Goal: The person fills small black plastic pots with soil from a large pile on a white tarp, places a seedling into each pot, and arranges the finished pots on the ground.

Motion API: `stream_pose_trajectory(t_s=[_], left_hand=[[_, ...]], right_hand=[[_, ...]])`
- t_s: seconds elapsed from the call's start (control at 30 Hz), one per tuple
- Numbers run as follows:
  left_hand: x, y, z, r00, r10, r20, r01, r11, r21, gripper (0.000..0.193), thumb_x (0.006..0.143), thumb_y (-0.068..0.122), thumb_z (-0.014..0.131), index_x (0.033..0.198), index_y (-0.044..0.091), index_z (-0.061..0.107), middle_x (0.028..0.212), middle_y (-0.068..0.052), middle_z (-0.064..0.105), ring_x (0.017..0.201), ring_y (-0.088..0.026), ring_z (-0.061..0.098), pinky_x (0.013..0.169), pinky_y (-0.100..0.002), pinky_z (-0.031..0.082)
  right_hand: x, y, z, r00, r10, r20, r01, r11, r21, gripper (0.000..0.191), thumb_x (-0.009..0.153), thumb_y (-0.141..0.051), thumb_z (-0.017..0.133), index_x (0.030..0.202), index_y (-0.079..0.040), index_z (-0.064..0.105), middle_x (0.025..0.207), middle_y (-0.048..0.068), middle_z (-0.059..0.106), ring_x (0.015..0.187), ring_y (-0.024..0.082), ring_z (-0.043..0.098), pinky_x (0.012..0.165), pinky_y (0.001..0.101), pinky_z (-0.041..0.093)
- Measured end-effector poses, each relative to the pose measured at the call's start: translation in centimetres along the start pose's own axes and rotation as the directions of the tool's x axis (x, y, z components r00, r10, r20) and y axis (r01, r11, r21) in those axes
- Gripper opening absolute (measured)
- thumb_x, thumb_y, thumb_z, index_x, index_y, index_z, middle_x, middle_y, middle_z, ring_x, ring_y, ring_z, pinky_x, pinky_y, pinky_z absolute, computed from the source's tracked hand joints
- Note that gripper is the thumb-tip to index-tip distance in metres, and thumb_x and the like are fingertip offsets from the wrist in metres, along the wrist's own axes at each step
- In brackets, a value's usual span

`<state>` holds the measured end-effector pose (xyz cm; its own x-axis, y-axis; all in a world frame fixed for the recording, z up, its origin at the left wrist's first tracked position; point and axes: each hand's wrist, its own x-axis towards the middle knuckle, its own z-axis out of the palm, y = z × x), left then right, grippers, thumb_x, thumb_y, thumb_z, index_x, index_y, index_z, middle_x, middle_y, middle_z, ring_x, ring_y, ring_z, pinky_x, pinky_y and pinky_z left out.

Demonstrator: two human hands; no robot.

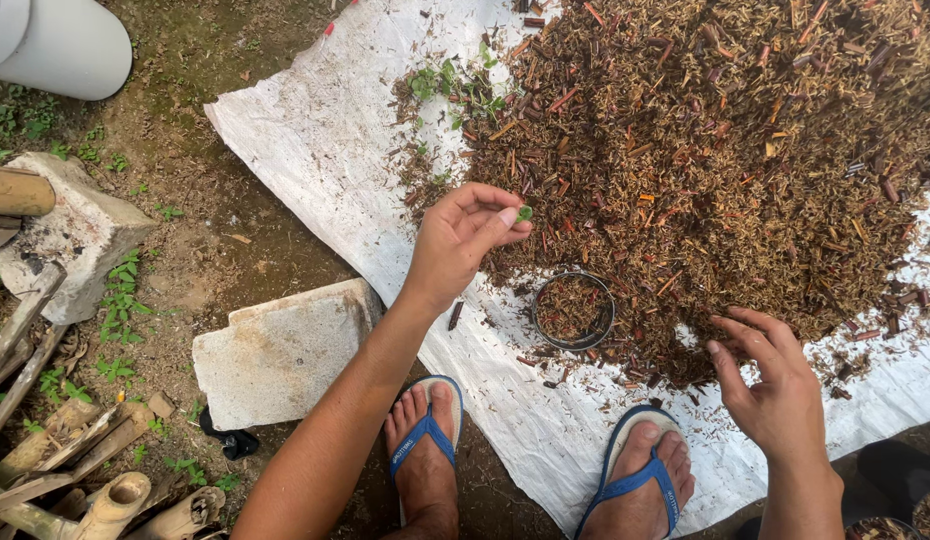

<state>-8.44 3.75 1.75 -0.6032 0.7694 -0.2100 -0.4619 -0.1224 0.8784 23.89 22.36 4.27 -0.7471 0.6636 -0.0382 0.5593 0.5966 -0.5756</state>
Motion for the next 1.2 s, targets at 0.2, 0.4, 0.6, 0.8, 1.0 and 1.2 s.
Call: stream_pose_trajectory(t_s=[0.2, 0.4, 0.6, 0.8, 1.0, 1.2], left_hand=[[-0.4, -0.2, 0.4, 1.000, -0.011, 0.009, 0.011, 1.000, 0.003, 0.022, 0.097, -0.007, 0.064, 0.119, -0.004, 0.061, 0.112, -0.012, 0.066, 0.104, -0.016, 0.070, 0.094, -0.035, 0.064], [-0.9, -0.6, 0.7, 0.999, -0.037, 0.011, 0.036, 0.996, 0.076, 0.027, 0.096, -0.009, 0.065, 0.123, -0.005, 0.064, 0.107, -0.008, 0.062, 0.102, -0.014, 0.067, 0.093, -0.033, 0.065], [-0.7, -0.6, 0.5, 1.000, 0.000, -0.012, 0.003, 0.981, 0.194, 0.020, 0.097, -0.008, 0.064, 0.116, -0.005, 0.070, 0.110, -0.006, 0.060, 0.101, -0.014, 0.070, 0.094, -0.030, 0.065], [-0.6, -0.4, 0.1, 0.985, -0.107, -0.137, 0.140, 0.954, 0.265, 0.013, 0.099, 0.002, 0.064, 0.110, 0.000, 0.070, 0.104, -0.005, 0.069, 0.092, -0.010, 0.072, 0.081, -0.026, 0.064], [-1.3, 0.5, -0.3, 0.965, -0.125, -0.229, 0.213, 0.884, 0.416, 0.013, 0.099, 0.013, 0.068, 0.110, 0.006, 0.073, 0.086, -0.002, 0.069, 0.069, -0.005, 0.062, 0.057, -0.023, 0.055], [-2.6, 0.9, 1.0, 0.953, -0.222, -0.208, 0.272, 0.928, 0.256, 0.013, 0.099, 0.015, 0.069, 0.110, 0.007, 0.070, 0.083, 0.003, 0.067, 0.072, -0.003, 0.061, 0.057, -0.023, 0.055]], right_hand=[[0.1, -0.1, 0.1, 0.999, 0.039, 0.018, -0.039, 0.999, 0.009, 0.031, 0.092, -0.010, 0.076, 0.123, -0.013, 0.073, 0.132, 0.008, 0.068, 0.097, 0.018, 0.072, 0.078, 0.0313, 0.058], [0.1, 0.0, 0.4, 1.000, 0.020, 0.021, -0.020, 1.000, 0.003, 0.030, 0.093, -0.009, 0.075, 0.122, -0.012, 0.073, 0.133, 0.008, 0.068, 0.094, 0.018, 0.072, 0.078, 0.0316, 0.057], [0.1, 0.1, 0.5, 1.000, 0.010, 0.030, -0.011, 1.000, 0.012, 0.030, 0.093, -0.008, 0.075, 0.123, -0.011, 0.073, 0.134, 0.008, 0.068, 0.095, 0.018, 0.072, 0.083, 0.0323, 0.057], [0.1, 0.2, 0.6, 1.000, -0.022, 0.021, 0.023, 0.998, -0.050, 0.030, 0.093, -0.010, 0.076, 0.123, -0.012, 0.074, 0.133, 0.008, 0.068, 0.105, 0.022, 0.071, 0.087, 0.0338, 0.057], [0.4, 0.0, 0.5, 0.999, 0.028, 0.038, -0.028, 1.000, -0.002, 0.030, 0.093, -0.011, 0.075, 0.123, -0.012, 0.073, 0.133, 0.009, 0.068, 0.100, 0.021, 0.071, 0.084, 0.0337, 0.057], [1.2, -0.3, 0.2, 0.996, -0.085, 0.012, 0.086, 0.996, -0.009, 0.029, 0.096, -0.007, 0.076, 0.125, -0.010, 0.072, 0.131, 0.011, 0.067, 0.105, 0.025, 0.070, 0.092, 0.0353, 0.056]])
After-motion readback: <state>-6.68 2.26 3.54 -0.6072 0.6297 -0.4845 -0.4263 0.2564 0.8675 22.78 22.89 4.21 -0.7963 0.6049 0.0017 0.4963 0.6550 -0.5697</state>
